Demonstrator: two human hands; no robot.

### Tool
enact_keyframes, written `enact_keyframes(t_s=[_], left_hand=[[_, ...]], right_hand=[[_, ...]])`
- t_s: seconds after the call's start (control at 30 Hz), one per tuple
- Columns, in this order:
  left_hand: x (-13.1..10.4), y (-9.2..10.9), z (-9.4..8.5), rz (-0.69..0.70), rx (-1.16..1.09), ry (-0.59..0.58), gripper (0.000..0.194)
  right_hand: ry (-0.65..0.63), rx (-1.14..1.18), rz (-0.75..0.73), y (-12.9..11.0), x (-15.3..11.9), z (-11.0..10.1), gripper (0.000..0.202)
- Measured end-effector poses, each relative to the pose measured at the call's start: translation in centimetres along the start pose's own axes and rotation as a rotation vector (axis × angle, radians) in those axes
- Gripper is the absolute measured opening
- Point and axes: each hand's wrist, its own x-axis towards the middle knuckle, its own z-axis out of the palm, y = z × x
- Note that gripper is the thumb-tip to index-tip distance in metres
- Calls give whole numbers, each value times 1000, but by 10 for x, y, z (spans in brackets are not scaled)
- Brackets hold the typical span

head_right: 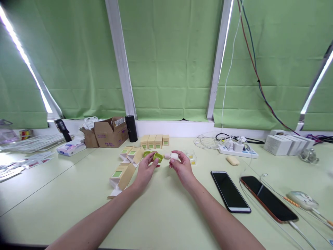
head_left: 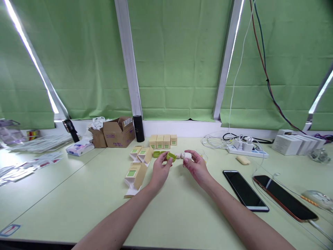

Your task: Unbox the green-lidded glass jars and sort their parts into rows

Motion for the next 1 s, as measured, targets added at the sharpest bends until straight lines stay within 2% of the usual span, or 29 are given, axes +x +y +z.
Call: enact_keyframes(t_s=[0.2, 0.27, 0.5, 0.67, 0.8, 1.0], left_hand=[[0, 0, 0, -1, 4, 10, 54], [0, -1, -1, 5, 8, 17, 54], [1, -3, -1, 17, 11, 15, 53], [1, -3, -1, 8, 24, 24, 52], [1, -3, -2, 22, 19, 31, 51], [-1, -4, -1, 31, 39, 36, 48]], right_hand=[[47, -40, -17, -4, 6, -6, 50], [82, -121, -50, -5, 10, -10, 54], [116, -666, -295, -5, 20, -25, 52], [103, -980, -353, -2, 25, -34, 40], [29, -1252, -414, 5, 28, -38, 29], [-80, -1630, -532, 19, 31, -36, 36]])
